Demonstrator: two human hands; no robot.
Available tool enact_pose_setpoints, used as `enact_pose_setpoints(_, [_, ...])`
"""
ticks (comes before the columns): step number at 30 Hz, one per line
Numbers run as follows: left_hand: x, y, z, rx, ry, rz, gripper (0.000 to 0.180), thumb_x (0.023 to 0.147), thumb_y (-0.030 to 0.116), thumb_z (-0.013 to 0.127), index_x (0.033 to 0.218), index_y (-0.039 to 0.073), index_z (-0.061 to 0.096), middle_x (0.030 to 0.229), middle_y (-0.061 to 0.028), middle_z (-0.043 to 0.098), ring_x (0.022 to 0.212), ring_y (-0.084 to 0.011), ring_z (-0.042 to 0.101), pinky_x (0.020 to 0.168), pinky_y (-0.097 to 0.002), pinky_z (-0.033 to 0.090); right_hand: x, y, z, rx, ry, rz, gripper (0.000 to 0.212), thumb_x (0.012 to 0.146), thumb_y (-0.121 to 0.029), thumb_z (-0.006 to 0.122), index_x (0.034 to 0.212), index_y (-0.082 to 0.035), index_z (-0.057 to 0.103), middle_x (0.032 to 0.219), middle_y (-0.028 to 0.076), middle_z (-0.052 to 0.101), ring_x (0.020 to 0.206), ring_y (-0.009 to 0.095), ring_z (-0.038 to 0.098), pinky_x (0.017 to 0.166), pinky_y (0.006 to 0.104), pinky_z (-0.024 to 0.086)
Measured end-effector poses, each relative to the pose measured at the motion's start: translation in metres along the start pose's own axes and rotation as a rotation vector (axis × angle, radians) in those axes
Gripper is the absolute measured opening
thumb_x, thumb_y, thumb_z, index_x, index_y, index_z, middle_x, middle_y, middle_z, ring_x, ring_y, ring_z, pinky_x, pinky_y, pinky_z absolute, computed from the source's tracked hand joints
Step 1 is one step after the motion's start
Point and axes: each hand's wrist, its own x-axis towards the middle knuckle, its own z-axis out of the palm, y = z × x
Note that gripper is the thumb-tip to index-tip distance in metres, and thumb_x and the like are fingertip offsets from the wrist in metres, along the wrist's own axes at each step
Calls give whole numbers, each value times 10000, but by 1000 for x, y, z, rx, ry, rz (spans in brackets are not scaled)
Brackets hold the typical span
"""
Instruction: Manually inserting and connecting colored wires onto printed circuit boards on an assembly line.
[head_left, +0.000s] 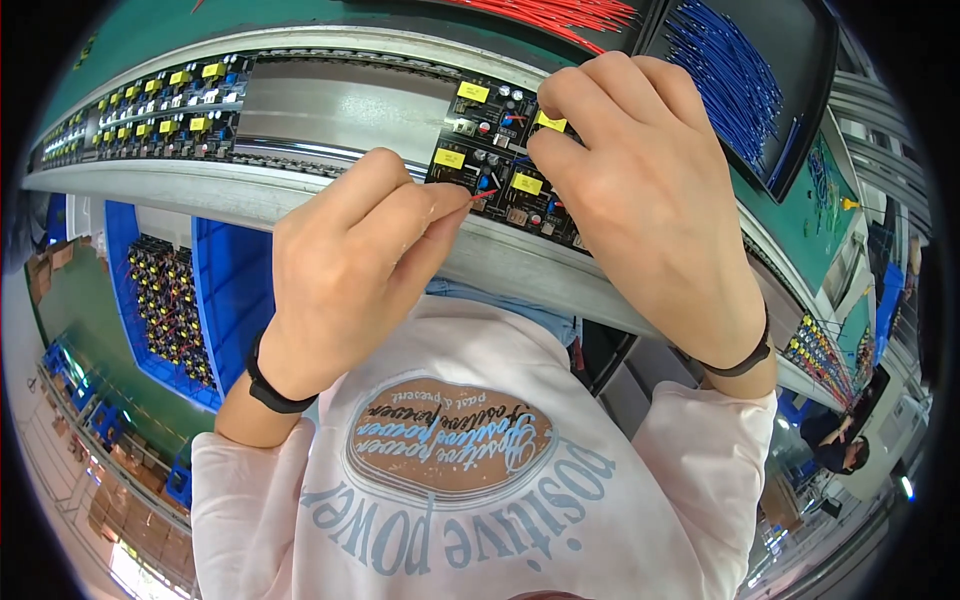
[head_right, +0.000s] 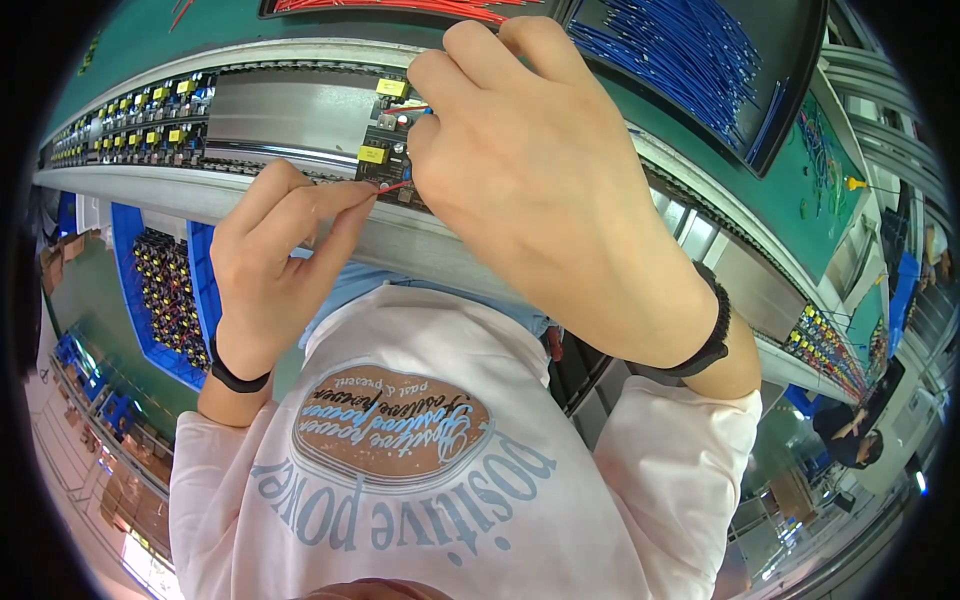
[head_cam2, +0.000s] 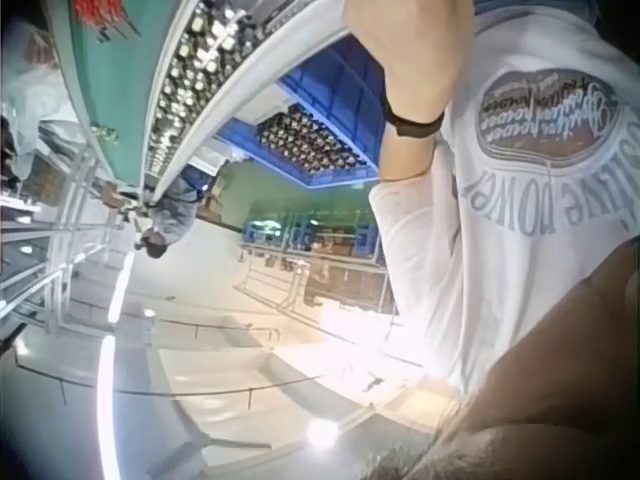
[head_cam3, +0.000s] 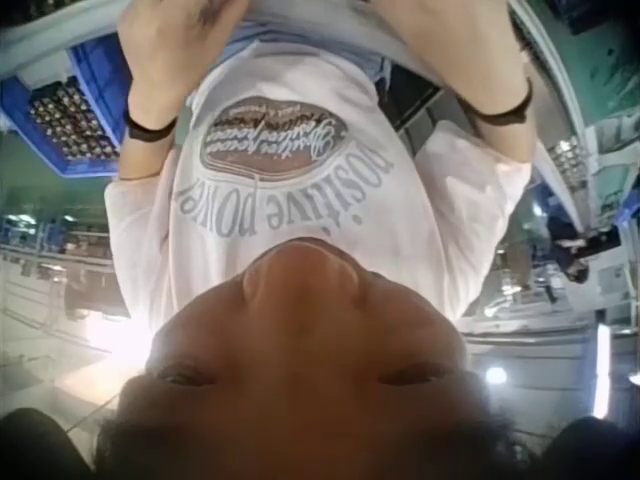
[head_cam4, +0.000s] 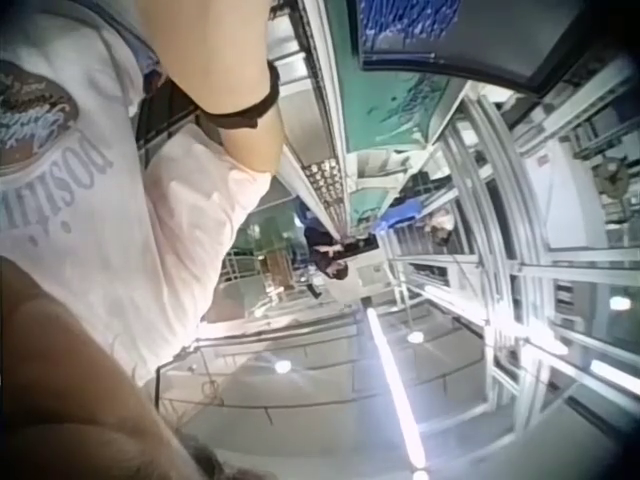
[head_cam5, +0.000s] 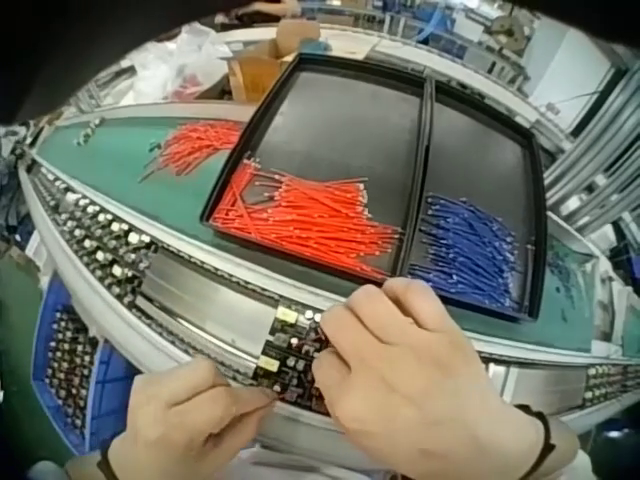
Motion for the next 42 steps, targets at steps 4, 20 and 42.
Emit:
enact_pose_setpoints(4, [-3, 0, 4, -26, -10, -32, 263, 751, -60, 830, 976, 69, 784, 734, -42, 525, 594, -146, 523, 524, -297, 399, -1, 1, 1, 14, 33, -12, 121, 730, -101, 676, 836, -47, 699, 1025, 50, 628, 1043, 236, 595, 979, 397, 463])
enact_pose_setpoints(20, [1, 0, 11, 13, -27, -6, 194, 771, 35, 799, 937, 110, 732, 799, -40, 543, 644, -225, 626, 536, -356, 487, -8, 0, 12, -9, -15, -31, 140, 695, -140, 677, 811, -62, 682, 933, 31, 610, 985, 217, 581, 916, 358, 464])
enact_pose_setpoints(42, [6, 0, 13, 158, -96, 9, 120, 821, 85, 779, 897, 91, 688, 826, -56, 555, 638, -253, 636, 540, -374, 491, -25, 18, -34, -100, 89, 83, 212, 730, -92, 806, 917, -49, 717, 932, 46, 675, 926, 262, 634, 818, 385, 479])
